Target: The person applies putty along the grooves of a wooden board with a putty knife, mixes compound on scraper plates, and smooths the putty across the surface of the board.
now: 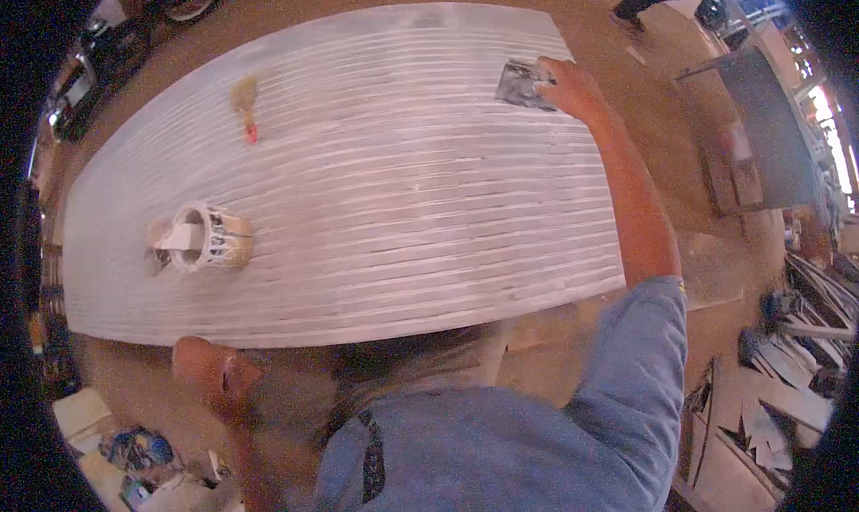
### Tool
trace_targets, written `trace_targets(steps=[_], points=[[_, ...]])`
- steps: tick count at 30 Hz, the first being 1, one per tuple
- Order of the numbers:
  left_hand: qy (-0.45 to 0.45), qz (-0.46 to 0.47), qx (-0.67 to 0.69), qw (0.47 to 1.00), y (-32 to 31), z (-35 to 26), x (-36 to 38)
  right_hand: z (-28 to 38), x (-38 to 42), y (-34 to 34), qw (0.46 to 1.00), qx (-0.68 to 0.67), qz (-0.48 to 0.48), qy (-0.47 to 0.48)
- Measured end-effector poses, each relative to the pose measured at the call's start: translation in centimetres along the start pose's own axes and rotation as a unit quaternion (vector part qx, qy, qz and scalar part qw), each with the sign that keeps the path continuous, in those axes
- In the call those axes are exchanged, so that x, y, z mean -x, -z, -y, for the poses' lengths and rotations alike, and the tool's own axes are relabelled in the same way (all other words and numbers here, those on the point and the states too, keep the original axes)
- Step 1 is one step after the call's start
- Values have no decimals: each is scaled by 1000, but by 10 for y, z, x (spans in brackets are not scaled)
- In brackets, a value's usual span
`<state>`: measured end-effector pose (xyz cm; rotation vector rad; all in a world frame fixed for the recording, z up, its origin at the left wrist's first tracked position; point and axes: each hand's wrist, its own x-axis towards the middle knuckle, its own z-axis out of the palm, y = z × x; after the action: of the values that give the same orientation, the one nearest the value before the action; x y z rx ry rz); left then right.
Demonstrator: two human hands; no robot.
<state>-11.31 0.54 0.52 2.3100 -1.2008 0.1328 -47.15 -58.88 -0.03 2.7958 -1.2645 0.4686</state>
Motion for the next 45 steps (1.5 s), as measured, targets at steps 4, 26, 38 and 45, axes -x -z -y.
trace_targets(steps=[4,26,38,45], points=[[-2,5,-7,1000,-2,1,0,-9,12,-2,995,-27,80,-46],[-37,34,-77,996,-9,19,6,-63,48,-34,998,0,62,-18],[-27,21,-118,992,-11,26,13,-89,108,4,987,38,137,-75],[-52,19,-126,990,-11,23,16,-95,114,11,985,-99,68,-123]])
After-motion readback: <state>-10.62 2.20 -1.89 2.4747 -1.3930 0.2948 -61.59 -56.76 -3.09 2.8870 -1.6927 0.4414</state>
